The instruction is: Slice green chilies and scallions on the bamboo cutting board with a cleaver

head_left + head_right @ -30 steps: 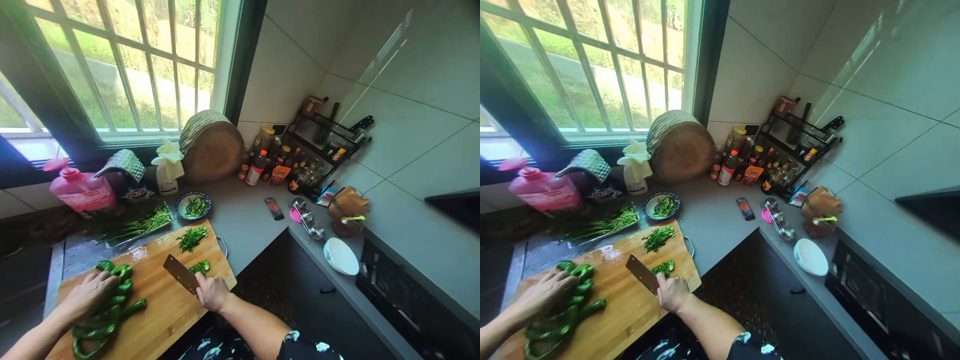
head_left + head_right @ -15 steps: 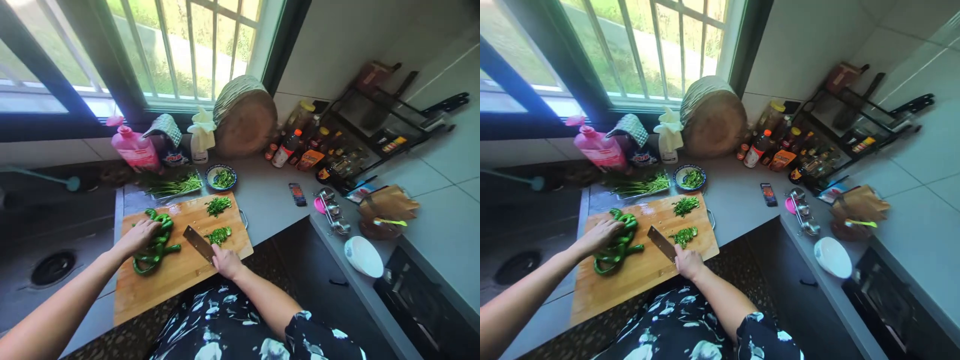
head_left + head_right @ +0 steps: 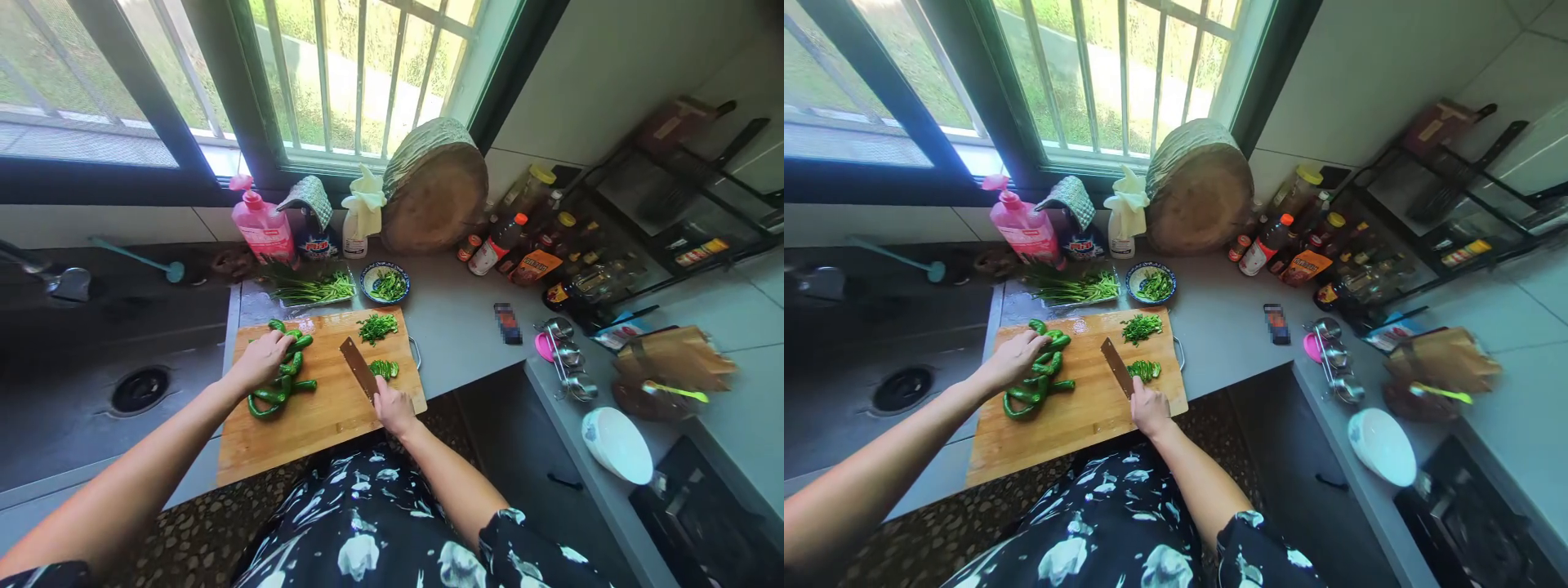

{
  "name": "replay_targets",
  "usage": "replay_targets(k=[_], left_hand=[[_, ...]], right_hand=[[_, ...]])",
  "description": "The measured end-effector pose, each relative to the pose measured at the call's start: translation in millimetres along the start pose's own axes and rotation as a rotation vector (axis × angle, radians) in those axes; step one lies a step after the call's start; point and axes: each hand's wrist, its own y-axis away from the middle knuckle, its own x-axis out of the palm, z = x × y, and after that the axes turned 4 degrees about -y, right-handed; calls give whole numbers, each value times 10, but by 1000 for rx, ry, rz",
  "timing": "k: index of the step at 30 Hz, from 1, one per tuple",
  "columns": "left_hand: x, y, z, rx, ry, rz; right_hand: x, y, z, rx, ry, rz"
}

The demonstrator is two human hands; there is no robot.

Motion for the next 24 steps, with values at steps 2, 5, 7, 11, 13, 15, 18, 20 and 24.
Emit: replay_targets(k=[2, 5, 7, 11, 13, 15, 18, 20, 24], left_hand=[[17, 49, -226, 72, 36, -18], [205, 135, -604, 196, 143, 38], [399, 173, -822, 240, 166, 115], [721, 183, -1092, 221, 76, 145], [805, 188, -1159, 207, 3, 68], [863, 207, -1208, 201, -41, -27], [957, 239, -1277, 197, -40, -80], [1028, 230, -1313, 191, -29, -73], [1096, 116, -1302, 193, 13, -40]], right_hand=[[36, 25, 47, -56, -17, 16], [31, 30, 14, -45, -8, 22], [-12, 21, -67, 20, 7, 10], [-102, 22, -206, 67, 21, 14], [-112, 41, -219, 63, 12, 15], [-97, 64, -205, 63, -4, 0], [-61, 91, -178, 48, -15, -19], [-48, 96, -173, 42, -9, -15], [-48, 83, -192, 59, 12, 7]])
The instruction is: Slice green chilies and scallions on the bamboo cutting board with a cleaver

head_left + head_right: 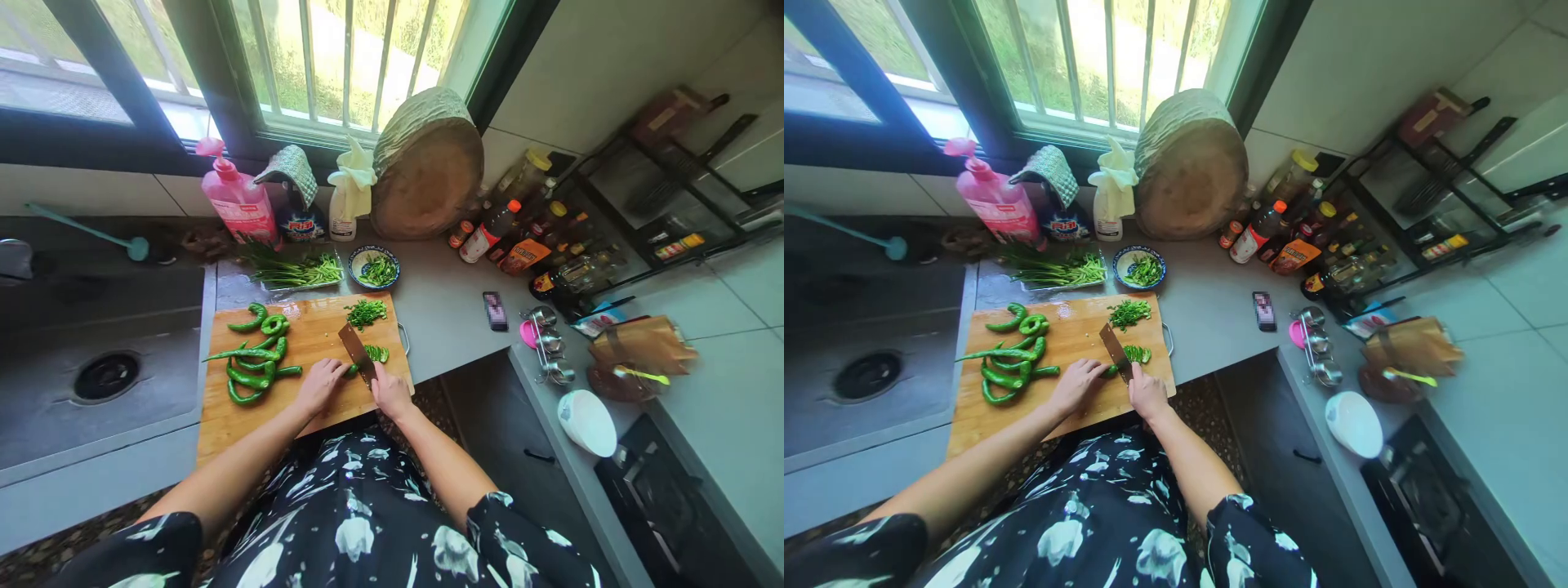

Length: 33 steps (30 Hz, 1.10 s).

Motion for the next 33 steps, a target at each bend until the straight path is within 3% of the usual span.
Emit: replay_targets(k=[7, 11, 15, 22, 33], left_hand=[[-187, -278, 222, 24, 173, 283], [-254, -327, 264, 46, 69, 105], [-178, -192, 160, 65, 32, -48], [92, -51, 120, 163, 76, -130], [258, 54, 230, 237, 106, -185]], right_hand=[[11, -15, -43, -1, 3, -2], [15, -21, -40, -1, 13, 16], [-10, -28, -18, 11, 25, 31], [-116, 18, 95, -4, 16, 27], [-194, 77, 237, -5, 51, 35]])
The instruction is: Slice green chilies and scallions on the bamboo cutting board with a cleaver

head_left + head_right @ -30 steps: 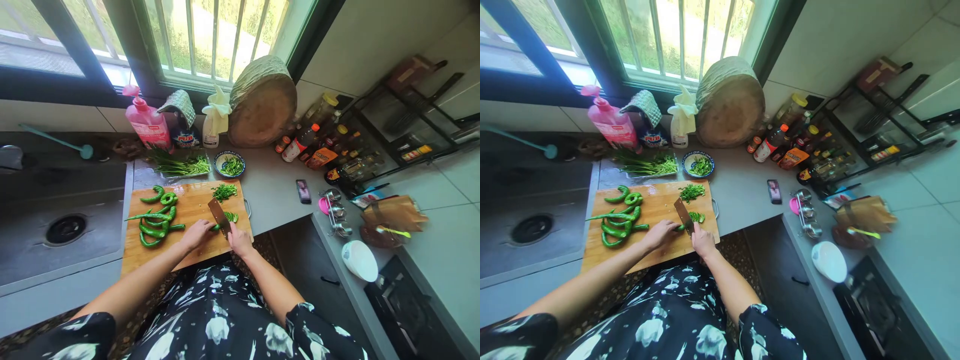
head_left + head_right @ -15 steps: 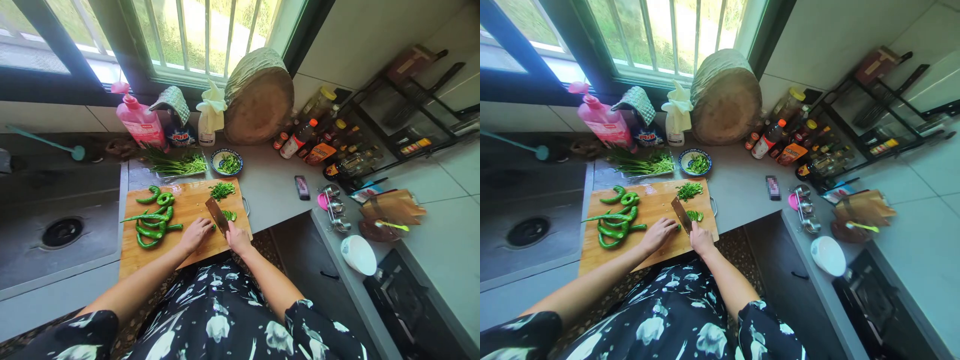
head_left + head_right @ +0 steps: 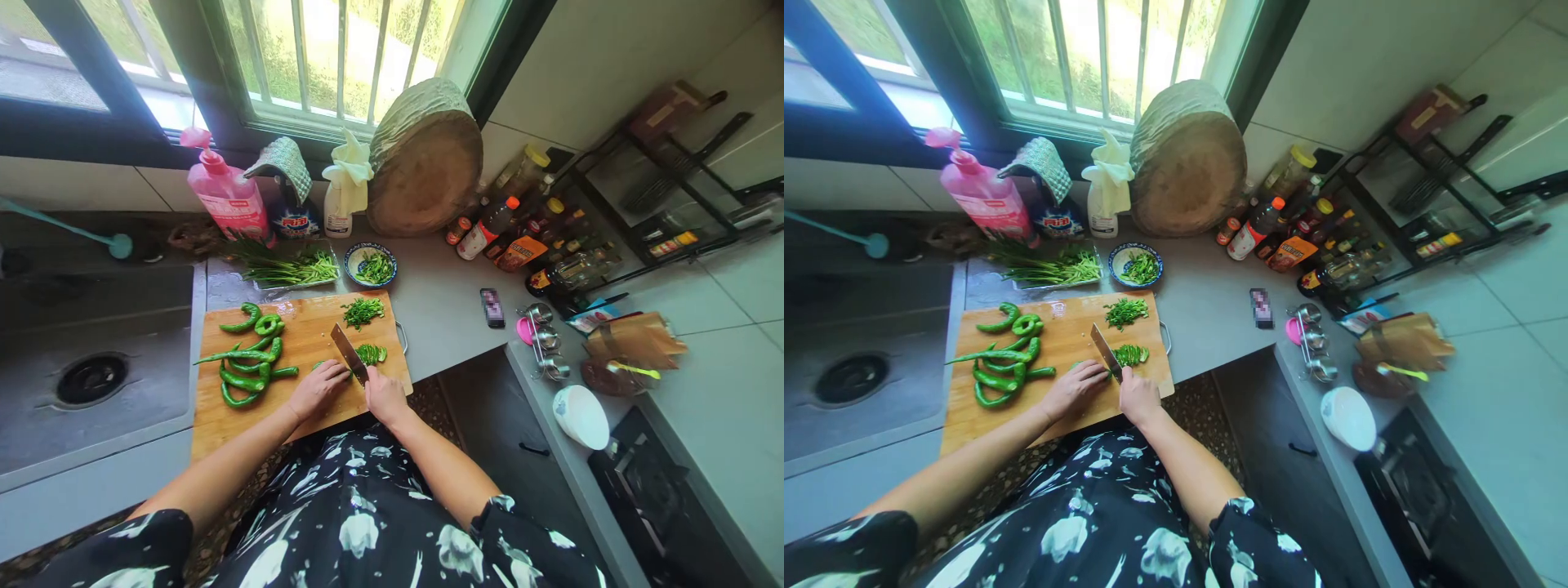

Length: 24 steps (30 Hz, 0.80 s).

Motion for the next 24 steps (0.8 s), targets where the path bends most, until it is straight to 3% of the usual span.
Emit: replay_targets(k=[15, 24], left_hand=[[131, 17, 106, -6, 61, -24], [172, 67, 125, 36, 85, -163]], right_hand=[[-111, 128, -20, 0, 31, 72], [163, -154, 80, -82, 72, -13]])
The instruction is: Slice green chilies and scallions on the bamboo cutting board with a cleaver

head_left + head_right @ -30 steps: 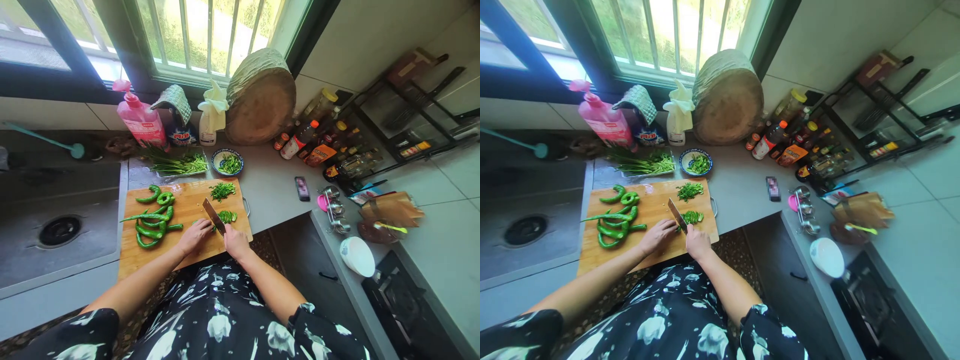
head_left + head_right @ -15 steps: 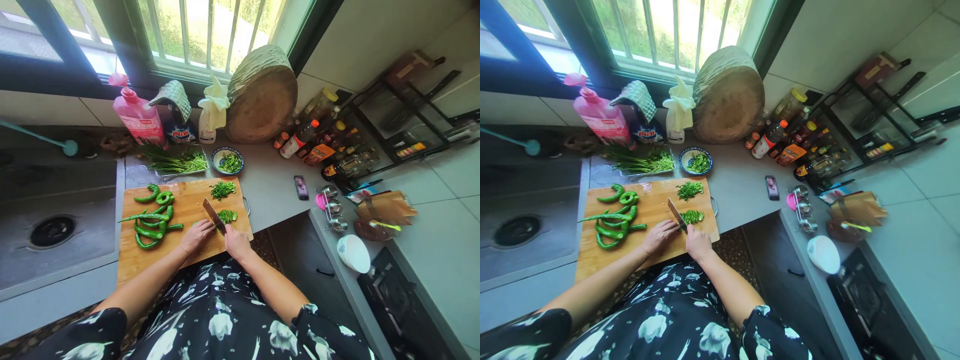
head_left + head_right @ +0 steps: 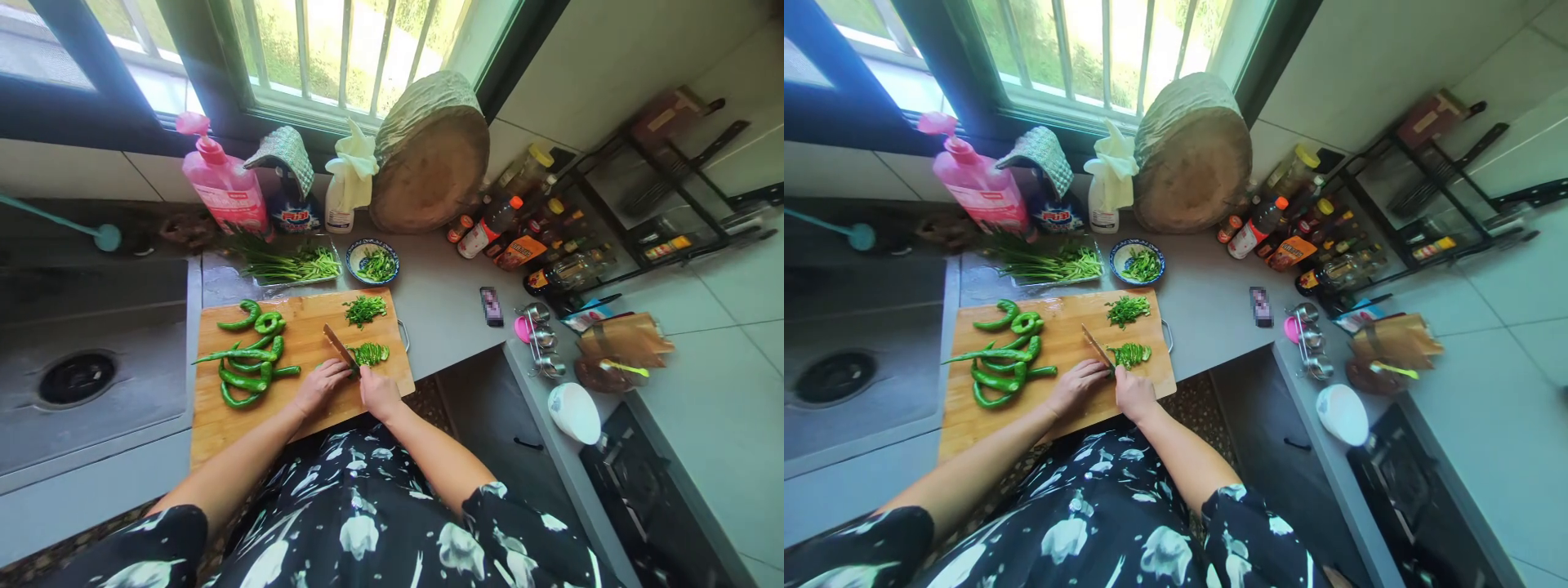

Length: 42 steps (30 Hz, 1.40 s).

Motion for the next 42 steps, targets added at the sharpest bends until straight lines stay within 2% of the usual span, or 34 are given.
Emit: replay_targets(k=[5, 11, 16, 22, 26, 32, 35, 38, 42], left_hand=[[-1, -7, 3, -1, 3, -15], [31, 16, 19, 3, -5, -34], [39, 28, 19, 11, 9, -59], [-44, 9, -6, 22, -1, 51], [-78, 9, -19, 41, -73, 62], [-53, 42, 3, 62, -100, -27], [-40, 60, 13, 46, -95, -27], [-37, 74, 16, 30, -70, -16], [-47, 84, 12, 26, -30, -21]], right_hand=[[-129, 97, -65, -16, -11, -22], [-298, 278, -129, -21, -3, 24], [-183, 152, -78, -42, -2, 31], [9, -58, -46, -22, -24, 5], [-67, -49, -95, -30, -16, 6], [-289, 77, -105, -44, -7, 15], [-352, 146, -119, -48, 10, 54], [-344, 188, -136, -55, 11, 92], [-199, 102, -80, -70, -8, 94]])
